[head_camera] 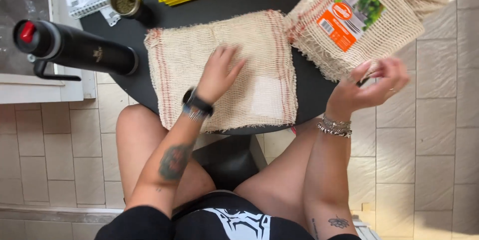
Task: Folding and stacking mesh produce bags and yellow napkins on a table in a backroom.
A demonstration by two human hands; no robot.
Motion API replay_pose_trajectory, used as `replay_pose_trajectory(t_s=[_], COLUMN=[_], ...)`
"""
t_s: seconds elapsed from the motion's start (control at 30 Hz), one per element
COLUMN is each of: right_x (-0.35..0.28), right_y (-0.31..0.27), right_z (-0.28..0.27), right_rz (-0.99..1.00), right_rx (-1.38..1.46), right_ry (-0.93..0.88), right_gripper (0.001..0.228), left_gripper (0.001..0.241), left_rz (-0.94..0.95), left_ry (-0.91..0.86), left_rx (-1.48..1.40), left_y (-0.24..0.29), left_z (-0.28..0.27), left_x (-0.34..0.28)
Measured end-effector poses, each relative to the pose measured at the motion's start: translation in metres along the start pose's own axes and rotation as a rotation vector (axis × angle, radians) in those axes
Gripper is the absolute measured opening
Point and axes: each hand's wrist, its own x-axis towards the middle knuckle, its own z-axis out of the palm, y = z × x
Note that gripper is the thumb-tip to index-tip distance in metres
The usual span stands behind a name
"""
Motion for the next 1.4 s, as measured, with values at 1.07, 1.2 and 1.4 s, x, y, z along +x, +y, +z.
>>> replay_pose_trajectory(t_s=[1.07,1.2,1.4], right_x=[-0.128,-0.114,-0.096], right_y=[-0.033,-0.036,-0.089], right_z=[-0.056,-0.058,-0.06], right_rz=[0.064,0.211,0.514], right_rx=[-0.543,-0.459,0.312], right_ry=[-0.949,-0.962,-1.091], right_gripper=[0.032,0.025,0.013], left_gripper=[0.04,0.046,0.014], left_rz=[-0.629,-0.698,-0.585], left_ry=[0.308,0.352,0.55], left_rx=[-0.054,-0.244,-0.284], left_y=[-0.072,-0.067,-0.037], left_z=[-0.054,-0.062,-0.07], left_x=[-0.217,-0.217,-0.2])
